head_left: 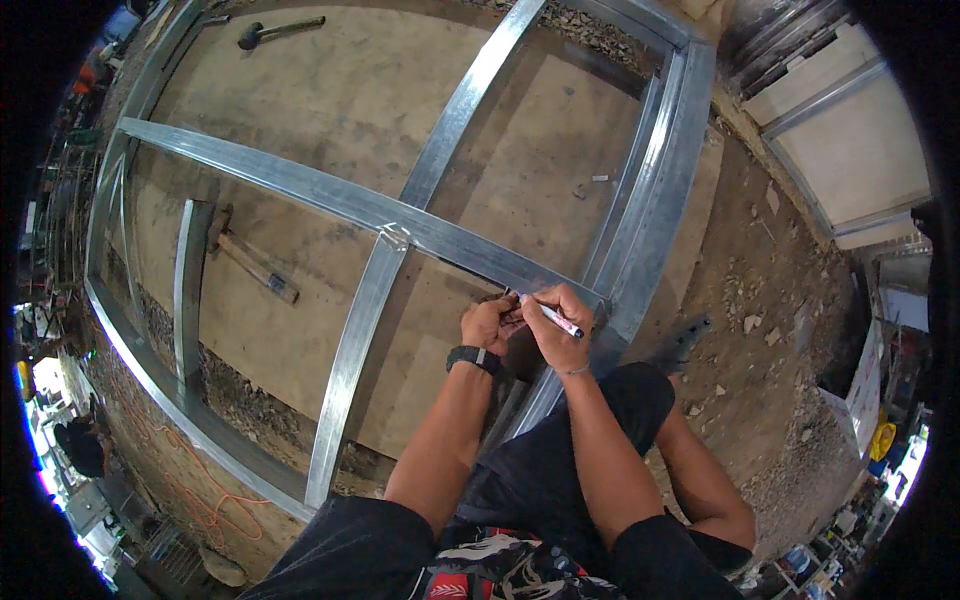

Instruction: The person measures and marks metal frame sections with a tape measure and marker, then uses a hammer to adjust joints. The person also uses a power tool on a workbench and handles metal bars and frames throughout the workshop.

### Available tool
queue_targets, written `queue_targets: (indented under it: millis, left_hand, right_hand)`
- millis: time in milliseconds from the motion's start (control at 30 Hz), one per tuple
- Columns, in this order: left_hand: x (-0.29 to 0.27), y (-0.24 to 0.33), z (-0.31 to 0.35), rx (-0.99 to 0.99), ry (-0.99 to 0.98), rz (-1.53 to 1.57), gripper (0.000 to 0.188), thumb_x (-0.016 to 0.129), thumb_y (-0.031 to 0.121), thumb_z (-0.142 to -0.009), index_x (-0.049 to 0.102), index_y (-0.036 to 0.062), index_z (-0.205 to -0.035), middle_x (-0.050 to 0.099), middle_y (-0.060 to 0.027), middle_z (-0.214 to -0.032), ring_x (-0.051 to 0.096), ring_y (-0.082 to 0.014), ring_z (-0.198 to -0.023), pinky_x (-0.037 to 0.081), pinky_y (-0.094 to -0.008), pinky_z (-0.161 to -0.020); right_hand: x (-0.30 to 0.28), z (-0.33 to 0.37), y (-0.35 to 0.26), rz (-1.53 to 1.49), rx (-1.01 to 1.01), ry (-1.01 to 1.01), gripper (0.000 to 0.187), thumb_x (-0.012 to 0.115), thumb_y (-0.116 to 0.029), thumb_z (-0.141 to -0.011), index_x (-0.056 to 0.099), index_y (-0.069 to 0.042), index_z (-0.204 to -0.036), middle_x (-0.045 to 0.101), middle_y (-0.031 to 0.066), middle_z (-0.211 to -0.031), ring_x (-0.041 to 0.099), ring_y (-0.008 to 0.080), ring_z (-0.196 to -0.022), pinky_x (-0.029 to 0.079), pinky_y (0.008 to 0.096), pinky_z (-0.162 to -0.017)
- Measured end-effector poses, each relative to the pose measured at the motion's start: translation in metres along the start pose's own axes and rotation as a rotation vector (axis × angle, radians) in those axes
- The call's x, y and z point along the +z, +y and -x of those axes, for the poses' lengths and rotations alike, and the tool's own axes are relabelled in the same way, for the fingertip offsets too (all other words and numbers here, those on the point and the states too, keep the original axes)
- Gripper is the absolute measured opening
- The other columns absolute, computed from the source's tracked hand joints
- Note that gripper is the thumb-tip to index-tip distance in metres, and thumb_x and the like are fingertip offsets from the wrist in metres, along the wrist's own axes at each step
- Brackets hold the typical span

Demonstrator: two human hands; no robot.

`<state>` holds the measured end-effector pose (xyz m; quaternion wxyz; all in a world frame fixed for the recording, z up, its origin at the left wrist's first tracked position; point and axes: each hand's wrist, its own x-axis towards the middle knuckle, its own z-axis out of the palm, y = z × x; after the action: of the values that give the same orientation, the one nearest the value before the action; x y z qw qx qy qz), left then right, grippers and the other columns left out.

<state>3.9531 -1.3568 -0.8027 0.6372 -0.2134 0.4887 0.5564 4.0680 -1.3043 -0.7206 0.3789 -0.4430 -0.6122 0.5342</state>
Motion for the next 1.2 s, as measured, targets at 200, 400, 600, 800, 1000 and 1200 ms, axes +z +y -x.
queue_targets:
  millis: [200, 400, 600, 800, 1000, 1200]
  left_hand:
    - [0.002, 0.000, 0.003, 0.031, 0.033, -0.009, 0.016, 0.056, -0.001, -0.095, 0.067, -0.0075, -0.105, 0.071, -0.0151, -0.094, 0.070, -0.0255, -0.075, 0.061, -0.0413, -0.070]
    - [0.000, -0.001, 0.000, 0.019, 0.038, 0.016, 0.013, 0.060, 0.000, -0.095, 0.068, -0.0062, -0.102, 0.071, -0.0133, -0.091, 0.069, -0.0236, -0.074, 0.060, -0.0386, -0.068]
    - [-0.005, -0.001, -0.002, 0.019, 0.001, -0.006, 0.012, 0.060, 0.001, -0.095, 0.068, -0.0040, -0.102, 0.070, -0.0111, -0.092, 0.068, -0.0210, -0.075, 0.059, -0.0364, -0.070]
    - [0.004, 0.001, 0.007, 0.006, 0.029, -0.015, 0.009, 0.061, 0.002, -0.095, 0.066, -0.0031, -0.100, 0.068, -0.0104, -0.093, 0.066, -0.0210, -0.079, 0.058, -0.0375, -0.072]
    - [0.001, 0.001, 0.006, 0.043, 0.058, 0.004, 0.013, 0.062, 0.000, -0.093, 0.069, -0.0045, -0.103, 0.071, -0.0116, -0.090, 0.068, -0.0207, -0.071, 0.058, -0.0369, -0.068]
    - [0.009, 0.004, 0.012, 0.030, 0.085, 0.011, 0.014, 0.061, 0.000, -0.094, 0.069, -0.0058, -0.103, 0.071, -0.0131, -0.092, 0.069, -0.0219, -0.073, 0.059, -0.0381, -0.070]
  right_hand:
    - [-0.001, 0.000, -0.002, 0.069, 0.006, -0.008, 0.016, 0.077, -0.005, -0.090, 0.063, -0.003, -0.084, 0.067, 0.0019, -0.077, 0.058, 0.0058, -0.071, 0.049, 0.0259, -0.064]
    - [0.001, 0.000, 0.000, 0.099, -0.030, -0.006, 0.015, 0.077, -0.005, -0.089, 0.063, -0.002, -0.085, 0.067, 0.0037, -0.077, 0.060, 0.0056, -0.072, 0.049, 0.0254, -0.063]
    - [0.003, 0.000, 0.003, 0.123, -0.024, 0.019, 0.014, 0.077, -0.005, -0.087, 0.064, -0.002, -0.083, 0.070, 0.0067, -0.075, 0.065, 0.0086, -0.069, 0.053, 0.0275, -0.064]
    - [0.001, 0.000, 0.001, 0.108, -0.034, 0.012, 0.015, 0.077, -0.005, -0.089, 0.063, -0.001, -0.085, 0.069, 0.0052, -0.078, 0.061, 0.0071, -0.070, 0.050, 0.0258, -0.063]
    - [0.003, -0.001, -0.003, 0.163, -0.051, 0.004, 0.016, 0.078, -0.005, -0.088, 0.063, -0.001, -0.084, 0.069, 0.0064, -0.077, 0.062, 0.0076, -0.070, 0.051, 0.0264, -0.063]
    - [0.001, -0.001, 0.003, 0.157, -0.072, -0.007, 0.016, 0.077, -0.006, -0.089, 0.063, -0.001, -0.084, 0.069, 0.0069, -0.076, 0.062, 0.0072, -0.070, 0.050, 0.0261, -0.061]
